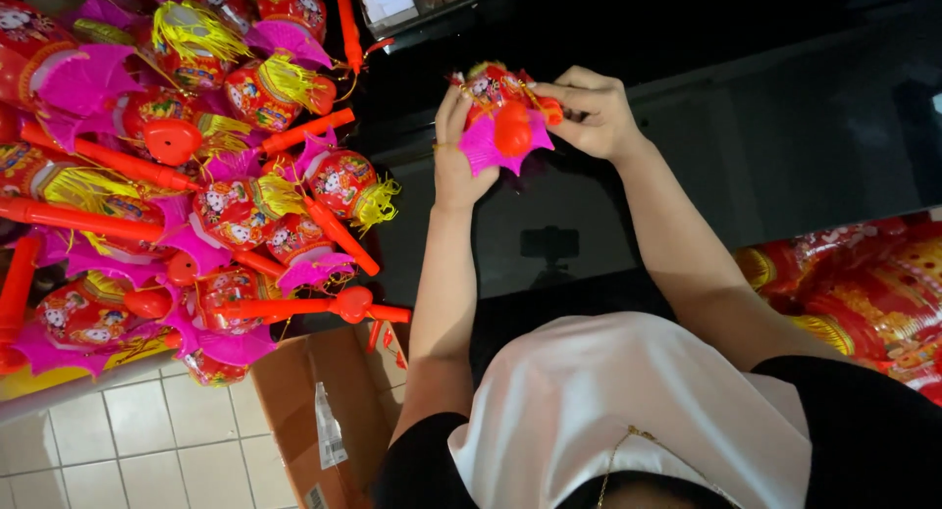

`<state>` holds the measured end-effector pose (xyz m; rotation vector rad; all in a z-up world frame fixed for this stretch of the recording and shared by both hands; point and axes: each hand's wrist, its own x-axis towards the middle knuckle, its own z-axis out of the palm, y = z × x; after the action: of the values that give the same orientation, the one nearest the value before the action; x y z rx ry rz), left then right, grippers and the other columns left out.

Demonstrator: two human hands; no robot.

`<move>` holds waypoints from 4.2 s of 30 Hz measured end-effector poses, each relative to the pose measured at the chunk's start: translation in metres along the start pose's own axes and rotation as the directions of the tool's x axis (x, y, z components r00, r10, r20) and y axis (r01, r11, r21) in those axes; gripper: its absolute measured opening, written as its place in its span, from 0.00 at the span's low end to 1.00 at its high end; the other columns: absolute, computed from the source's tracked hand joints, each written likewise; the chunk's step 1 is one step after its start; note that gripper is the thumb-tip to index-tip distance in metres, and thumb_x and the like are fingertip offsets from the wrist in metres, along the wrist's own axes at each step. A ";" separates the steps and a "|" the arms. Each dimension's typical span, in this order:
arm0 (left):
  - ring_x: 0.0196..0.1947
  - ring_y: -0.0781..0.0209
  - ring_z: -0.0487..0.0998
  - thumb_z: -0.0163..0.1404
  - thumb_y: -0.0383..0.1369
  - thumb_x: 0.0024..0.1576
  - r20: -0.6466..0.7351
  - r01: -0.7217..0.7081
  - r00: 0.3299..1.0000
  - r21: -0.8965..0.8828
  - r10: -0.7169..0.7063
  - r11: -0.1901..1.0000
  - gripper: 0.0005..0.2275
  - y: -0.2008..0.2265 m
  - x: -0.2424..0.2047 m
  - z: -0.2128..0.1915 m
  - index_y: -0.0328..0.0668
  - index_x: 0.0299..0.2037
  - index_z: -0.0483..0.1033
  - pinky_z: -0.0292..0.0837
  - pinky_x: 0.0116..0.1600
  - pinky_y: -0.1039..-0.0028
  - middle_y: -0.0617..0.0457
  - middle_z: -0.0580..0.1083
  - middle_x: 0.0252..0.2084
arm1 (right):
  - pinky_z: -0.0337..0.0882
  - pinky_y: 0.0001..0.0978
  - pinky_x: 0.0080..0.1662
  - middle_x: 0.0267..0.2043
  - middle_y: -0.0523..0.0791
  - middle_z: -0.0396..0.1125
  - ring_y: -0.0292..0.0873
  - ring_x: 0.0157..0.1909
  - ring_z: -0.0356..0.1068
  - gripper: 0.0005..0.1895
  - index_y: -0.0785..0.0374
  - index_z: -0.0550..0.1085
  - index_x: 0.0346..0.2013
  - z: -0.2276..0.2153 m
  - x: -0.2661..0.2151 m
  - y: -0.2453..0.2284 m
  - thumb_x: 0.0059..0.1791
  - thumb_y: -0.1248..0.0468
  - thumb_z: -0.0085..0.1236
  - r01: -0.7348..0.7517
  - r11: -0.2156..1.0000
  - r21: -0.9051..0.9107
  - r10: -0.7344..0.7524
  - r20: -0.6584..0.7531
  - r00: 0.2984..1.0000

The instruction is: Assembling small decorative lanterns by attaching plastic handles and inserting small electronic components.

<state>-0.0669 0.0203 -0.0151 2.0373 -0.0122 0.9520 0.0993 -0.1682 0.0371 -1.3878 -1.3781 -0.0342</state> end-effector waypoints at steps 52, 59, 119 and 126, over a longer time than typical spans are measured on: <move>0.58 0.30 0.75 0.42 0.71 0.53 -0.247 0.922 0.358 0.246 -0.901 0.299 0.39 0.119 -0.002 -0.077 0.55 0.66 0.61 0.64 0.66 0.48 0.32 0.75 0.54 | 0.49 0.18 0.13 0.24 0.54 0.61 0.35 0.09 0.49 0.18 0.71 0.59 0.61 0.030 -0.028 -0.051 0.59 0.63 0.43 -0.571 0.034 0.820 0.668 0.407 0.623; 0.50 0.30 0.75 0.63 0.36 0.55 -0.338 0.224 0.940 0.527 -0.040 0.820 0.23 0.137 -0.009 -0.030 0.26 0.55 0.72 0.69 0.60 0.51 0.32 0.72 0.46 | 0.50 0.19 0.11 0.25 0.55 0.61 0.35 0.08 0.50 0.13 0.70 0.61 0.54 0.032 -0.031 -0.047 0.59 0.64 0.42 -0.586 0.081 0.806 0.662 0.396 0.636; 0.60 0.46 0.76 0.56 0.37 0.65 0.153 0.310 0.743 -0.942 -0.651 0.132 0.14 0.017 0.014 0.037 0.39 0.58 0.76 0.77 0.60 0.58 0.39 0.76 0.58 | 0.69 0.33 0.26 0.20 0.51 0.68 0.42 0.23 0.68 0.12 0.70 0.80 0.52 0.031 -0.039 -0.034 0.54 0.70 0.61 -0.371 0.925 0.089 0.381 -0.200 0.903; 0.60 0.44 0.76 0.56 0.36 0.65 0.191 0.337 0.756 -0.933 -0.626 0.123 0.14 0.019 0.018 0.039 0.38 0.57 0.76 0.76 0.59 0.54 0.37 0.75 0.59 | 0.63 0.31 0.25 0.16 0.48 0.63 0.40 0.20 0.61 0.07 0.68 0.78 0.38 0.032 -0.051 -0.024 0.57 0.66 0.61 -0.425 0.905 0.027 0.418 -0.244 0.875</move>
<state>-0.0369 -0.0133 -0.0036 0.6352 0.1992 0.4955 0.0459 -0.1886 0.0065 -1.6243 -0.8524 0.0628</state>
